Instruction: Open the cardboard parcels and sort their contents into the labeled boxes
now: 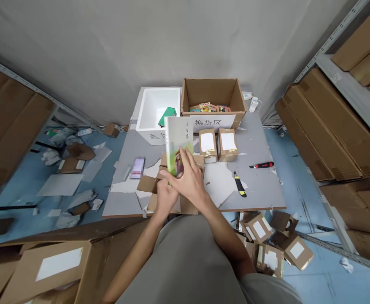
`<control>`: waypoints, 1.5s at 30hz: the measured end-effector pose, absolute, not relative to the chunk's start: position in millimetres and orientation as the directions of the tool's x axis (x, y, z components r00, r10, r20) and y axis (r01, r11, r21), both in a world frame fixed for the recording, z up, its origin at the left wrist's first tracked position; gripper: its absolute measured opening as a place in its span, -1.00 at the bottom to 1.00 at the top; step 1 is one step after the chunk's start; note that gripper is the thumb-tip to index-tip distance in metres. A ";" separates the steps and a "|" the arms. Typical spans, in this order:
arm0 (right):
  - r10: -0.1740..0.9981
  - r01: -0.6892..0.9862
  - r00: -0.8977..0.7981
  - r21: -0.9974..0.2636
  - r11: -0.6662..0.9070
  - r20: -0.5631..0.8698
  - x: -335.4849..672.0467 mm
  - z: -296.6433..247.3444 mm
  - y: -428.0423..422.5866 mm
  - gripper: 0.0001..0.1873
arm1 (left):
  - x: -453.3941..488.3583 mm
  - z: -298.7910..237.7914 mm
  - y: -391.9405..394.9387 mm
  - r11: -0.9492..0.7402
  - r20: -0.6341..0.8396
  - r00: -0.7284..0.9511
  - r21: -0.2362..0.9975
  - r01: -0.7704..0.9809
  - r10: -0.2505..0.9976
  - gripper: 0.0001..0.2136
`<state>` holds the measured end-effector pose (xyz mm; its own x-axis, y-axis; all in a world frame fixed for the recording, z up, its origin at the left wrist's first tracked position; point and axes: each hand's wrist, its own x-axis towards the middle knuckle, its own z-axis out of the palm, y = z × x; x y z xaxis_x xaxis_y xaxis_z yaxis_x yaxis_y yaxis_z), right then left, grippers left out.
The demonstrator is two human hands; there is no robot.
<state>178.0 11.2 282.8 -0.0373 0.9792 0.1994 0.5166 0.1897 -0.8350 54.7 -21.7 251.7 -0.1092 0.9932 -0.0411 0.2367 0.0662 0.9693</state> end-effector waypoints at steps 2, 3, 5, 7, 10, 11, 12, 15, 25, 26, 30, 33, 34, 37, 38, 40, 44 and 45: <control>0.983 0.513 0.013 -0.845 0.151 0.183 179.3 284.6 14.0 -0.20 | 65.1 251.4 -24.0 -0.025 0.021 0.016 0.946 0.323 1.000 -0.52; 0.984 0.492 0.035 -0.861 0.133 0.173 183.0 285.2 17.0 -0.30 | 67.4 251.5 -23.8 -0.087 0.059 0.089 0.934 0.347 0.994 -0.41; 0.988 0.383 0.060 -0.917 0.112 0.145 195.5 286.2 23.8 -0.44 | 65.2 251.8 -19.9 -0.192 0.112 0.234 0.916 0.353 0.966 -0.22; 0.993 0.185 0.055 -0.978 0.094 0.106 212.2 287.9 28.2 -0.43 | 54.0 251.7 -12.1 -0.228 0.128 0.293 0.912 0.342 0.948 -0.16; 1.000 -0.157 0.014 -0.988 0.000 -0.003 236.8 291.8 24.8 -0.38 | 27.5 250.0 0.7 -0.144 0.116 0.112 0.948 0.285 0.987 -0.11; 0.999 -0.247 -0.010 -0.968 -0.053 -0.052 243.3 293.0 21.5 -0.37 | 18.7 249.6 3.6 -0.087 0.081 0.038 0.971 0.221 0.996 -0.10; 0.995 -0.317 -0.035 -0.943 -0.104 -0.098 248.6 293.9 17.9 -0.37 | 11.1 249.8 5.3 -0.024 0.024 0.001 0.991 0.135 1.000 -0.09; 0.981 -0.431 -0.077 -0.882 -0.193 -0.177 256.4 294.5 10.1 -0.35 | -1.0 254.4 4.2 0.151 -0.146 0.051 0.983 -0.107 0.988 -0.13; 0.990 -0.351 -0.051 -0.926 -0.140 -0.130 253.6 282.1 19.0 -0.18 | 10.1 270.0 -1.5 0.191 -0.190 0.029 0.955 -0.225 0.981 -0.28; 0.997 -0.278 -0.008 -0.957 -0.082 -0.083 253.9 280.1 21.0 -0.15 | 10.7 270.3 -1.3 0.176 -0.177 0.017 0.960 -0.217 0.984 -0.28; 0.959 0.066 0.242 -0.989 0.133 0.145 246.7 273.2 26.2 -0.07 | 22.6 275.7 0.2 0.065 -0.075 -0.087 0.991 -0.113 0.993 -0.32; 0.973 0.078 0.159 -0.984 0.159 0.170 228.0 273.7 20.4 -0.09 | 42.4 277.5 -1.6 -0.056 0.064 -0.178 0.997 0.050 0.982 -0.41; 0.981 0.065 0.100 -0.985 0.163 0.169 220.1 274.9 16.9 -0.09 | 49.8 276.1 -3.7 -0.086 0.108 -0.188 0.989 0.121 0.976 -0.45; 0.985 0.136 0.070 -0.980 0.146 0.157 200.6 278.0 7.6 -0.16 | 69.8 266.5 -13.1 -0.151 0.205 -0.123 0.925 0.348 0.971 -0.60; 0.984 0.182 0.109 -0.976 0.123 0.144 197.6 278.0 6.6 -0.25 | 74.7 262.7 -16.4 -0.181 0.229 -0.077 0.899 0.398 0.970 -0.65; 0.971 0.232 0.204 -0.970 0.075 0.124 199.2 276.5 9.1 -0.42 | 80.3 256.5 -20.9 -0.261 0.266 0.047 0.870 0.419 0.963 -0.63; 0.970 0.044 0.207 -0.992 0.118 0.125 227.4 274.8 24.5 -0.41 | 70.6 253.7 -14.8 -0.322 0.253 0.246 0.899 0.299 0.936 -0.47; 0.979 -0.040 0.171 -0.992 0.117 0.109 236.9 275.9 27.4 -0.40 | 63.8 255.2 -10.1 -0.291 0.240 0.199 0.913 0.286 0.950 -0.42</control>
